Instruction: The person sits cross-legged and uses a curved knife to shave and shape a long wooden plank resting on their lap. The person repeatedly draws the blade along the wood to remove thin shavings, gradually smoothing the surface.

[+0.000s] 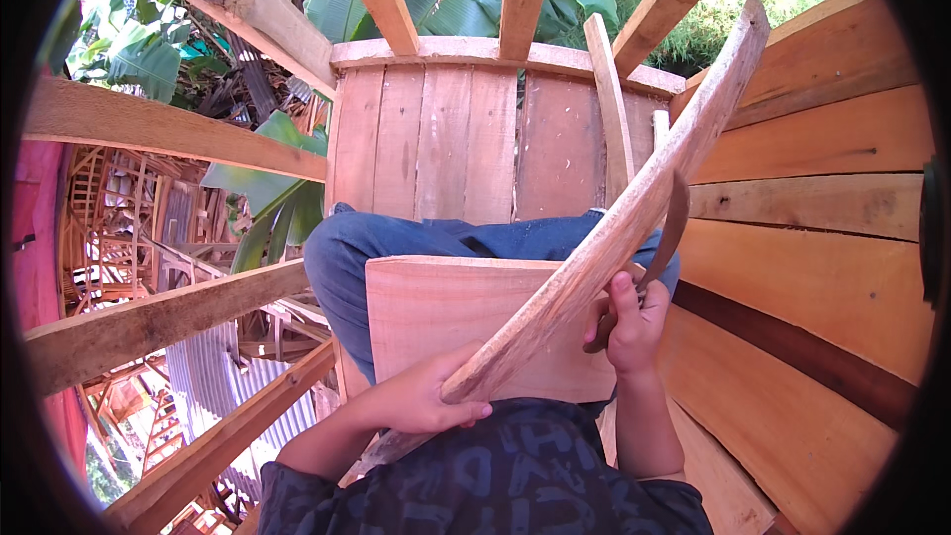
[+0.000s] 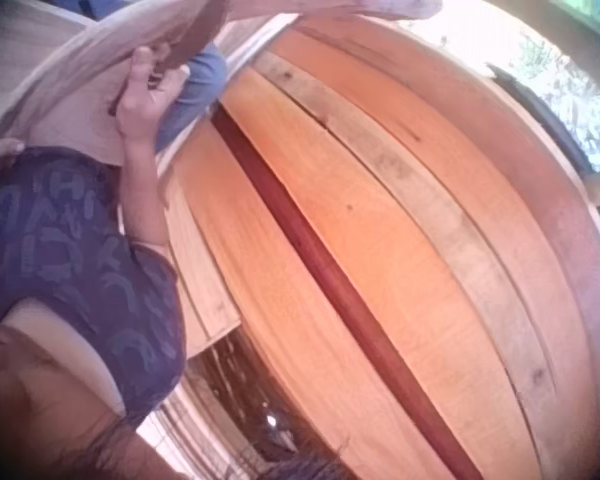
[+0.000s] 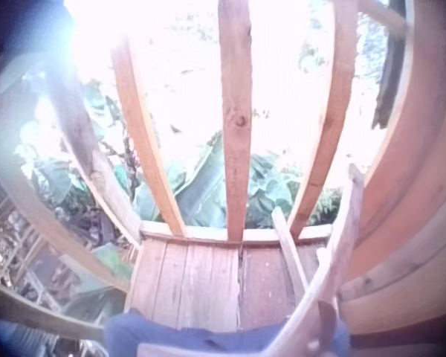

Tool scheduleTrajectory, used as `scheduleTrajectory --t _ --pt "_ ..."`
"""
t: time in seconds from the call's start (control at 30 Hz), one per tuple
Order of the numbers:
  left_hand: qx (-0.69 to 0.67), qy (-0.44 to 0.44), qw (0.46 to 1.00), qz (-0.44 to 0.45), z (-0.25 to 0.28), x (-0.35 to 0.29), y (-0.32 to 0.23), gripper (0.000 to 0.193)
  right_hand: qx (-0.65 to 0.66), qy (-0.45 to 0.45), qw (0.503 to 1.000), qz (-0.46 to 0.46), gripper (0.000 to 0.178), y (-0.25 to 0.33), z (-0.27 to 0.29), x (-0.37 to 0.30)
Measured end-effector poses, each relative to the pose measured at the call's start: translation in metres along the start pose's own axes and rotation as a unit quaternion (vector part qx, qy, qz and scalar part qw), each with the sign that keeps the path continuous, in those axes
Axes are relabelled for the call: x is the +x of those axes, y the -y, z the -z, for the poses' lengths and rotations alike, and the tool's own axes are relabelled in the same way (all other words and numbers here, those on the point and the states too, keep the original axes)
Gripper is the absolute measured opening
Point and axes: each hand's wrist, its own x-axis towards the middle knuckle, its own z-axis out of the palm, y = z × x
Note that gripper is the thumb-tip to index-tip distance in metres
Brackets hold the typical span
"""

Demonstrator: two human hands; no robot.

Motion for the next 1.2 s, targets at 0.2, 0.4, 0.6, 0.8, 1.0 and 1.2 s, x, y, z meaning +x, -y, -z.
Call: scheduleTrajectory --t 0.2,0.4,0.6,0.8,1.0,1.2 --pt "0.172 -0.146 0.963 -0.15 -0.007 -0.001 0.0 0.042 -0.159 0.046 0.986 0.031 0.033 -0.002 0.02 -0.025" --pt "0.112 -0.192 0.967 -0.122 -0.016 0.0 -0.014 0.046 -0.332 0.18 0.926 0.004 0.021 0.025 0.003 -0.046" --pt "0.069 -0.188 0.974 -0.11 -0.028 0.002 -0.007 0.05 -0.392 0.208 0.896 -0.011 0.037 0.024 -0.005 -0.045" --pt "0.105 -0.186 0.963 -0.161 -0.029 0.003 -0.009 0.046 -0.416 0.179 0.891 0.01 0.048 0.031 -0.005 -0.042" --pt "0.128 -0.215 0.955 -0.158 -0.033 0.001 -0.011 0.042 -0.505 0.136 0.844 0.114 0.059 0.019 -0.005 -0.042" --pt "0.136 -0.23 0.953 -0.143 -0.034 -0.002 -0.014 0.044 -0.536 0.1 0.814 0.2 0.065 0.01 0.001 -0.024"
